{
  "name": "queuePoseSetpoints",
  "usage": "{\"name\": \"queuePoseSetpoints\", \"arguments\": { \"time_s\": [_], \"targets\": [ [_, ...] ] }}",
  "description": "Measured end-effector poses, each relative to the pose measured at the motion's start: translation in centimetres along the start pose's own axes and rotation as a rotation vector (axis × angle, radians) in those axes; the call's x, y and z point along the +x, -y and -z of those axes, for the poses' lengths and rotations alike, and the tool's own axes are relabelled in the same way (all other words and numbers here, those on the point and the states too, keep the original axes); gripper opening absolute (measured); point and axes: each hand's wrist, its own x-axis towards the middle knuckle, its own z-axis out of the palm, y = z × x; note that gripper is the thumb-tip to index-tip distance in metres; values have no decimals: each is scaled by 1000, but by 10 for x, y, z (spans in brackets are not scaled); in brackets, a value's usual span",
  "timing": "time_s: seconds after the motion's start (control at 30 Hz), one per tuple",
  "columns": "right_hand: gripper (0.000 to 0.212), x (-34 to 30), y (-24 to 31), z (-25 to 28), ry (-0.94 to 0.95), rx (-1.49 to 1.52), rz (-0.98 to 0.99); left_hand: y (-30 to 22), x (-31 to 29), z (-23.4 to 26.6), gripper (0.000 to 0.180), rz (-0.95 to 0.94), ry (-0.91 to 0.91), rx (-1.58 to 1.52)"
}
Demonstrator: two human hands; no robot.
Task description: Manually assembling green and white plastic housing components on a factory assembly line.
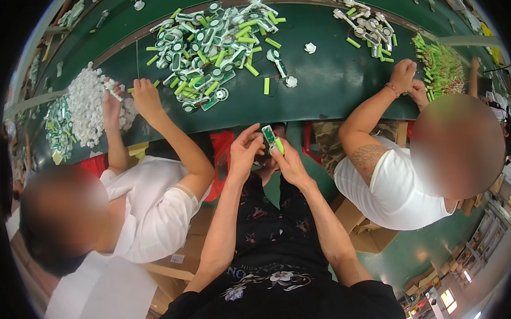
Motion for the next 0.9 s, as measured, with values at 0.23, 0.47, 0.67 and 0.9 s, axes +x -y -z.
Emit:
{"name": "queuePoseSetpoints", "arguments": {
  "time_s": [0.23, 0.47, 0.67, 0.9],
  "targets": [
    [35, -40, 101, -20, -485, -29, 748, 6, -19, 28, 40, 84, -140, 51],
    [29, 13, 13, -39, -401, 93, 233, 36, -28, 43, 33, 35, -110, 154],
    [36, -13, -6, -24, -331, 25, 158, 14, -32, 7, 33, 50, -86, 51],
    [46, -28, 16, -20, -175, -105, 158, -28, -28, -11, 28, -54, 4, 157]
  ]
}}
